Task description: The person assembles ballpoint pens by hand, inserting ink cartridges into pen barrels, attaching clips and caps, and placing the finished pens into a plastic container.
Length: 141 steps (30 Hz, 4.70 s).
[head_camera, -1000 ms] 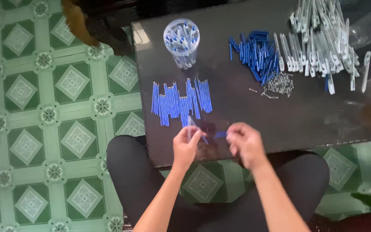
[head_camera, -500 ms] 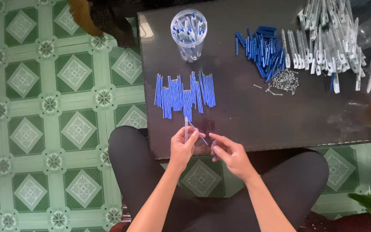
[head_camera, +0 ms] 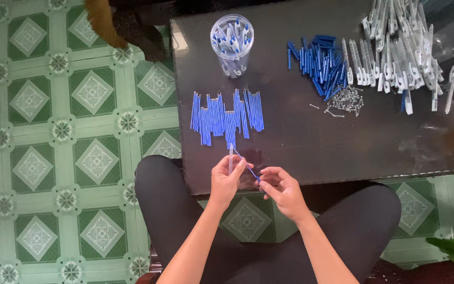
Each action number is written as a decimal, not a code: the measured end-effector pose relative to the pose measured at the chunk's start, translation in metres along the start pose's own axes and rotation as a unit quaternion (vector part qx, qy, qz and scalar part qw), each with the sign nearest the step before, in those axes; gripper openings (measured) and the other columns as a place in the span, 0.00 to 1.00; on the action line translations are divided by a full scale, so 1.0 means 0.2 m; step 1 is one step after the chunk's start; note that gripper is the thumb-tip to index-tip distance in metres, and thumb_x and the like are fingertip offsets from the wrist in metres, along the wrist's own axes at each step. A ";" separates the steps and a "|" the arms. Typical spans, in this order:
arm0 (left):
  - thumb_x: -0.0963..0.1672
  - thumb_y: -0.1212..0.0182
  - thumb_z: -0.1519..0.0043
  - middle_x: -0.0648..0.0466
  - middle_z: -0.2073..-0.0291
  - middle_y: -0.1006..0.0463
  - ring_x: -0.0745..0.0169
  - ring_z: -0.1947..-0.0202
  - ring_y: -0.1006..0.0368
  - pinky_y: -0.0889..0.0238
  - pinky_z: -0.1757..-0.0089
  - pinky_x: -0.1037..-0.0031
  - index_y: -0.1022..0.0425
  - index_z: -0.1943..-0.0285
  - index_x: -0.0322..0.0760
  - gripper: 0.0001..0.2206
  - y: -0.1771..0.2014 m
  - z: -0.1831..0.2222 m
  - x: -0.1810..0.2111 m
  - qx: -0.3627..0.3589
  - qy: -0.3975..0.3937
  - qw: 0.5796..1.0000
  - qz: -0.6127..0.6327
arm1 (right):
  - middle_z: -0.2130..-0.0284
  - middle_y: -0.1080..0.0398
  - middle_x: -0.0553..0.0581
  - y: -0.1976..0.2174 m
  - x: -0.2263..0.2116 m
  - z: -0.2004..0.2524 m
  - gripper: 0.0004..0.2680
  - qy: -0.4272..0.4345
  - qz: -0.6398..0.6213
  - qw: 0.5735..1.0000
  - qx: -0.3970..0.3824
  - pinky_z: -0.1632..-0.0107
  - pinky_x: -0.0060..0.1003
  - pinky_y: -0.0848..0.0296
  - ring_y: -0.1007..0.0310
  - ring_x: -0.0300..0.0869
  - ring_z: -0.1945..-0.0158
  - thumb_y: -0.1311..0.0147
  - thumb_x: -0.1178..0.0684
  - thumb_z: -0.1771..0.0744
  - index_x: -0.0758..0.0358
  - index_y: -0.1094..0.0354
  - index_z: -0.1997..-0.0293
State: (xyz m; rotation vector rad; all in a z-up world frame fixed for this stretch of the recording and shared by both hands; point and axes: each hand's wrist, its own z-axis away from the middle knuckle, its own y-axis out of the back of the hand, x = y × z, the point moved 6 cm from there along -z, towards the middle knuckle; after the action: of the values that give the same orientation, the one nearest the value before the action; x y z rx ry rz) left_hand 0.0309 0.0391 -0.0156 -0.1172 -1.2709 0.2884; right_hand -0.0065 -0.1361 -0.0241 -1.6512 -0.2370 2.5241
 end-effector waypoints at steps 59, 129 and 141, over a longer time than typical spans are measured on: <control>0.42 0.60 0.27 0.48 0.63 0.26 0.50 0.62 0.18 0.17 0.62 0.58 0.36 0.28 0.32 0.19 0.02 -0.18 0.29 -0.093 -0.018 0.992 0.087 | 0.74 0.22 0.66 -0.05 0.05 0.06 0.07 0.045 -0.013 0.999 0.003 0.69 0.40 0.15 0.21 0.43 0.70 0.39 0.68 0.37 0.74 0.22 0.56; 0.44 0.41 0.35 0.49 0.60 0.20 0.64 0.67 0.23 0.20 0.62 0.71 0.25 0.40 0.33 0.16 -0.10 -0.03 0.06 -0.137 0.096 0.984 -0.066 | 0.65 0.27 0.55 0.81 -0.90 -1.00 0.05 0.324 0.514 0.734 0.304 0.61 0.44 0.28 0.25 0.46 0.64 0.43 0.55 0.32 0.57 0.21 0.56; 0.42 0.41 0.36 0.48 0.62 0.21 0.63 0.70 0.22 0.19 0.64 0.70 0.23 0.42 0.31 0.14 -0.11 -0.04 0.04 -0.117 0.095 0.986 -0.074 | 0.63 0.33 0.51 1.11 -0.78 -0.96 0.03 0.124 0.546 0.743 0.366 0.69 0.51 0.30 0.29 0.49 0.70 0.41 0.51 0.31 0.49 0.25 0.65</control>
State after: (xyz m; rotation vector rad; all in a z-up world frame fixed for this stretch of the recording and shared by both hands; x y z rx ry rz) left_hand 0.0442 0.0204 -0.0054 -0.2448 -1.1130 -0.0015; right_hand 0.2291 -0.3689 -0.0015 -1.9216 1.9977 2.2168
